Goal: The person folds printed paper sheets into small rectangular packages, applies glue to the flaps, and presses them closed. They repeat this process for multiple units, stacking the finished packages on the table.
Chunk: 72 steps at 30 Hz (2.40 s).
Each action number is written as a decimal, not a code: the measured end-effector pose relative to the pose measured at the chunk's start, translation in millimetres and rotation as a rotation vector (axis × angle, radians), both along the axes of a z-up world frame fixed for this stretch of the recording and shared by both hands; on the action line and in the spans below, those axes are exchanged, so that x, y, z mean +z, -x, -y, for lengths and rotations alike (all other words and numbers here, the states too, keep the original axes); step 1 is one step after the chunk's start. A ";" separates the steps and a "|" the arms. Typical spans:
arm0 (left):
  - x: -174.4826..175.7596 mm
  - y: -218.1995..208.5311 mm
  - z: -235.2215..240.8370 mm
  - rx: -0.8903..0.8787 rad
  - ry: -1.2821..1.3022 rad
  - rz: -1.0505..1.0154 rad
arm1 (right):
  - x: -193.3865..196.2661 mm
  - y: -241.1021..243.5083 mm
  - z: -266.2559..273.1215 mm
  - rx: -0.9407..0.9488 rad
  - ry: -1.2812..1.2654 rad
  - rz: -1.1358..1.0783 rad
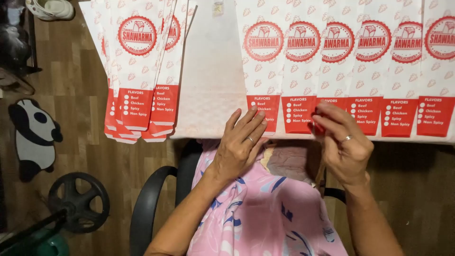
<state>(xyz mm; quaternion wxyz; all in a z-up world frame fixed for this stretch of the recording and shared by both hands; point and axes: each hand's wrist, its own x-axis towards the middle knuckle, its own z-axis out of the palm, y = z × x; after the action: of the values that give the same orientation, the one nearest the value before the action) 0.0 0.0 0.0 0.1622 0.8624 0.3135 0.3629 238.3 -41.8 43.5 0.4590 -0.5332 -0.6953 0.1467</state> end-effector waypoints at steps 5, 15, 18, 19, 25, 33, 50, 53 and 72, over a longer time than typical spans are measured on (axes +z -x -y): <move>-7.4 -4.1 0.8 0.029 -0.003 0.044 | -3.3 6.4 2.5 0.008 0.014 0.058; -9.7 1.9 3.6 0.079 0.021 0.169 | -6.0 46.2 -14.7 0.155 -0.098 0.155; -12.0 2.7 3.4 0.079 0.021 0.185 | -16.9 49.2 -14.6 0.192 -0.108 0.182; -12.9 3.4 3.8 0.082 0.021 0.186 | -19.1 48.5 -13.6 0.195 -0.107 0.182; -11.9 5.6 2.6 0.061 0.040 0.252 | -23.9 47.6 -10.3 0.197 -0.113 0.194; -11.3 2.4 3.2 0.100 0.079 0.272 | -18.9 53.8 -12.6 0.138 -0.101 0.185; -1.7 15.0 -4.8 0.179 0.345 0.330 | -11.2 55.9 -12.8 0.086 0.096 0.054; 7.5 47.1 -31.8 0.319 0.117 0.261 | -9.1 56.0 -15.6 0.120 0.067 0.105; -4.2 157.7 -90.0 1.054 -0.265 -0.320 | -15.2 54.7 -12.8 0.143 0.013 0.348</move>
<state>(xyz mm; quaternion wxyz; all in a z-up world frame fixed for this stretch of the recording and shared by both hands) -157.7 90.0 -4.2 -0.2001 0.6467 0.6739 0.2959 183.6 -29.0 28.3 0.3170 -0.5024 -0.7995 0.0891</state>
